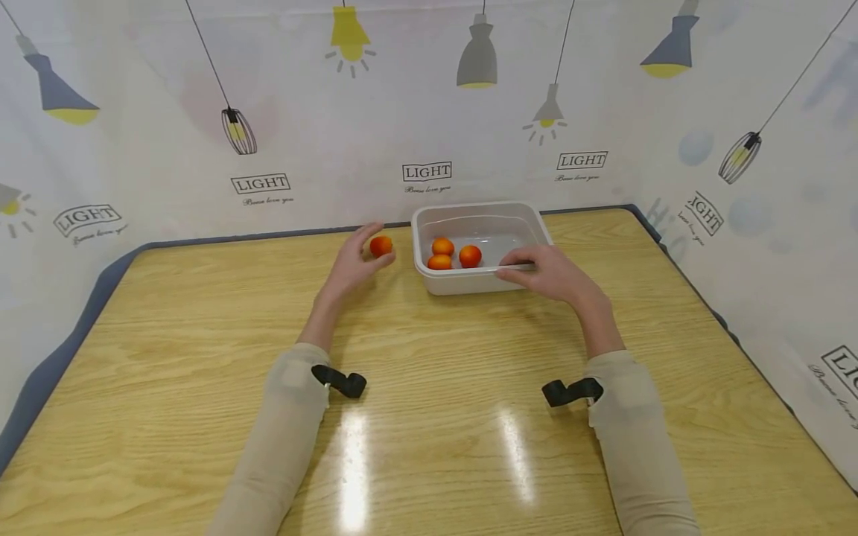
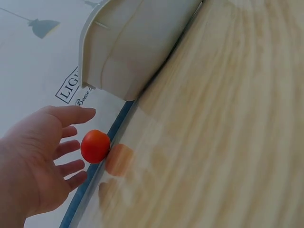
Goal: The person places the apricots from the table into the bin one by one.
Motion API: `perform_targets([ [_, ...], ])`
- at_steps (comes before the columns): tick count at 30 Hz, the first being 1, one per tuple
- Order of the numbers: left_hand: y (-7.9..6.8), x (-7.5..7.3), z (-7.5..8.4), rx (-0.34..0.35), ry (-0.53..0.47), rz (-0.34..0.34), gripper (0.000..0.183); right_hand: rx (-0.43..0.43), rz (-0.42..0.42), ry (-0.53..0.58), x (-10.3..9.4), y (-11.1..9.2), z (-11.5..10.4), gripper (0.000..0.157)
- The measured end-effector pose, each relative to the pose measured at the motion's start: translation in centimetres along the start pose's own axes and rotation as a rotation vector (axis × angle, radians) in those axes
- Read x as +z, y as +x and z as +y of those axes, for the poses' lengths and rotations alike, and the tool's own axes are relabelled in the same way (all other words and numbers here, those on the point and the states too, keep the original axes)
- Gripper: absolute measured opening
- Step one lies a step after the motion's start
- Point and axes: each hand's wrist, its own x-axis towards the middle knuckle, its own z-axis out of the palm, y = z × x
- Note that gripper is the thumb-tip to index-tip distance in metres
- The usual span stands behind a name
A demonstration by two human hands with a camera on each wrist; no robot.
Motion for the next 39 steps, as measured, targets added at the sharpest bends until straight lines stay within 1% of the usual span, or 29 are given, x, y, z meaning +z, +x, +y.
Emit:
perform_targets([
  [4, -0.15, -0.04, 0.00, -0.026, -0.006, -0.024, 0.060, -0.004, -0.001, -0.001, -0.01, -0.02, -0.03, 0.039],
  [8, -0.35, -0.15, 0.14, -0.040, -0.021, -0.028, 0.055, -0.008, 0.001, -0.004, -0.01, -0.04, -0.03, 0.038],
  [15, -0.59, -0.21, -0.06, -0.062, -0.053, 0.007, 0.043, 0.007, -0.006, 0.003, 0.06, -0.01, -0.08, 0.040],
  [18, -0.62, -0.22, -0.10, -0.058, -0.068, 0.019, 0.039, 0.006, -0.007, -0.004, 0.06, -0.02, -0.11, 0.040],
  [23, -0.56, -0.12, -0.14, -0.049, -0.079, 0.024, 0.038, 0.003, -0.005, -0.009, 0.00, -0.07, -0.13, 0.040],
  [28, -0.61, -0.16, -0.09, -0.063, -0.099, 0.034, 0.037, -0.005, 0.003, -0.008, -0.02, -0.04, -0.15, 0.038],
  [39, -0.80, -0.79, 0.34, -0.078, -0.175, 0.095, 0.034, 0.006, 0.001, -0.006, 0.04, 0.02, -0.08, 0.040],
])
